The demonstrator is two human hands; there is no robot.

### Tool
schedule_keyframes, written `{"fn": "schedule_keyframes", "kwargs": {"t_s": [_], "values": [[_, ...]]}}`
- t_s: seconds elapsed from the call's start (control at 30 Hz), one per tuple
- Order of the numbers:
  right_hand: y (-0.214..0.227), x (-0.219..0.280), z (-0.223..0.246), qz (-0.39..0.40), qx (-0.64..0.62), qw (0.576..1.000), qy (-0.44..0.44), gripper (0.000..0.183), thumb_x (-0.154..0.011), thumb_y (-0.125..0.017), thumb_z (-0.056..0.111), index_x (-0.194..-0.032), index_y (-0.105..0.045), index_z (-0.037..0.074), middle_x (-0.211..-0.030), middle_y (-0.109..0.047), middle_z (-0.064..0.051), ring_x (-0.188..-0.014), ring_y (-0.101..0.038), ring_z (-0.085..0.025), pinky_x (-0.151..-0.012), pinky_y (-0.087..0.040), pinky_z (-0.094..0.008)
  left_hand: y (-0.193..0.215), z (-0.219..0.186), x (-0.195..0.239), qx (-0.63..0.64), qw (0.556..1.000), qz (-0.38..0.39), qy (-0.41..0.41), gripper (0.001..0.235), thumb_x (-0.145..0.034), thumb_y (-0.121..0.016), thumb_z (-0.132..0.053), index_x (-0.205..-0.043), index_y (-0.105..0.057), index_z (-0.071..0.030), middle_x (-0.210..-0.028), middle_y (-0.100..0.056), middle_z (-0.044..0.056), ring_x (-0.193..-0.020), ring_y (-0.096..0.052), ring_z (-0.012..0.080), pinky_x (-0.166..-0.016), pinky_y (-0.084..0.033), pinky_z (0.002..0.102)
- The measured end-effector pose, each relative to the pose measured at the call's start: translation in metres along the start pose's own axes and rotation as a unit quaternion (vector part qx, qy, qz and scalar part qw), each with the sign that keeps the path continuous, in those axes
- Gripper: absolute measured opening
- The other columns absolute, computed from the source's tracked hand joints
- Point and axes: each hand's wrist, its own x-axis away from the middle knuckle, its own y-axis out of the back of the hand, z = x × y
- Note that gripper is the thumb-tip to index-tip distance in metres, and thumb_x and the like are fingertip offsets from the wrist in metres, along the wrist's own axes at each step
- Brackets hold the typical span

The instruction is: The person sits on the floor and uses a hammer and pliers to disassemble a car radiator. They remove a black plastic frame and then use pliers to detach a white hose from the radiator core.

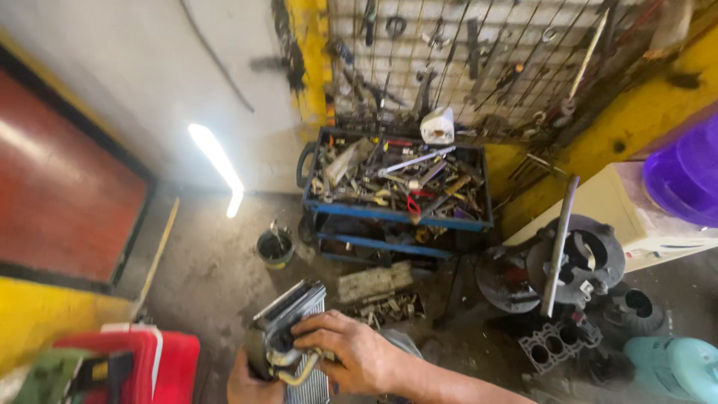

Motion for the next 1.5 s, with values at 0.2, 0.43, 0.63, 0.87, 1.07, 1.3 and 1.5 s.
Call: {"fn": "schedule_keyframes", "kwargs": {"t_s": [0.2,0.43,0.63,0.87,1.07,1.3,1.5], "values": [[0.023,-0.038,-0.022,-0.018,0.012,0.999,0.025,0.044,-0.082,-0.074,0.0,-0.125,-0.065,0.005,-0.138,-0.063,-0.013,-0.13,-0.061,-0.035,-0.111,-0.051,-0.044,-0.009,-0.021,-0.076,-0.054,0.998,0.019,-0.032,0.07,-0.059,-0.091,-0.015,-0.123,-0.065,-0.007,-0.107,-0.078,0.01,-0.098,-0.074,0.0186,-0.089,-0.057,0.034],[0.084,-0.037,-0.046,-0.104,0.049,0.991,-0.061,0.055,-0.074,-0.083,0.006,-0.127,-0.066,0.004,-0.135,-0.062,-0.018,-0.122,-0.062,-0.037,-0.1,-0.054,-0.041,-0.073,-0.079,-0.119,-0.202,0.975,0.038,-0.082,0.072,-0.057,-0.093,-0.029,-0.121,-0.065,-0.01,-0.103,-0.08,0.011,-0.095,-0.077,0.0206,-0.086,-0.059,0.036],[0.136,-0.006,-0.083,-0.167,0.001,0.944,-0.283,0.056,-0.07,-0.083,0.009,-0.124,-0.068,0.009,-0.124,-0.069,-0.009,-0.112,-0.071,-0.025,-0.094,-0.058,-0.034,-0.167,-0.129,-0.138,-0.259,0.949,0.136,-0.12,0.076,-0.063,-0.093,-0.033,-0.127,-0.059,-0.012,-0.103,-0.08,0.014,-0.096,-0.079,0.0279,-0.084,-0.061,0.038],[0.157,0.018,-0.131,-0.324,0.079,0.915,-0.225,0.055,-0.059,-0.086,0.005,-0.112,-0.072,0.005,-0.111,-0.072,-0.008,-0.105,-0.072,-0.024,-0.093,-0.055,-0.033,-0.249,-0.185,-0.179,-0.231,0.911,0.319,-0.119,0.12,-0.066,-0.09,-0.027,-0.159,-0.015,-0.012,-0.102,-0.077,0.019,-0.092,-0.077,0.0361,-0.082,-0.06,0.043],[0.164,-0.042,-0.153,-0.397,0.092,0.853,-0.327,0.054,-0.058,-0.085,0.0,-0.11,-0.072,0.004,-0.113,-0.071,-0.008,-0.108,-0.071,-0.023,-0.093,-0.053,-0.032,-0.268,-0.188,-0.26,-0.204,0.868,0.398,-0.214,0.122,-0.073,-0.087,-0.02,-0.161,-0.004,-0.007,-0.128,-0.063,0.03,-0.096,-0.071,0.046,-0.083,-0.059,0.049],[0.163,-0.156,-0.177,-0.352,0.112,0.856,-0.362,0.049,-0.063,-0.085,0.003,-0.11,-0.073,0.007,-0.117,-0.069,-0.006,-0.101,-0.071,-0.022,-0.083,-0.059,-0.032,-0.225,-0.183,-0.376,-0.132,0.831,0.432,-0.325,0.133,-0.065,-0.098,-0.035,-0.159,-0.01,-0.004,-0.154,-0.032,0.031,-0.138,-0.045,0.0526,-0.11,-0.041,0.052],[0.155,-0.229,-0.196,-0.285,0.14,0.881,-0.351,0.042,-0.066,-0.08,-0.001,-0.106,-0.073,0.006,-0.123,-0.066,-0.01,-0.11,-0.071,-0.028,-0.089,-0.058,-0.035,-0.195,-0.204,-0.446,-0.21,0.749,0.443,-0.445,0.11,-0.06,-0.096,-0.05,-0.148,-0.04,-0.015,-0.158,-0.018,0.025,-0.144,-0.02,0.0516,-0.113,-0.023,0.065]]}}
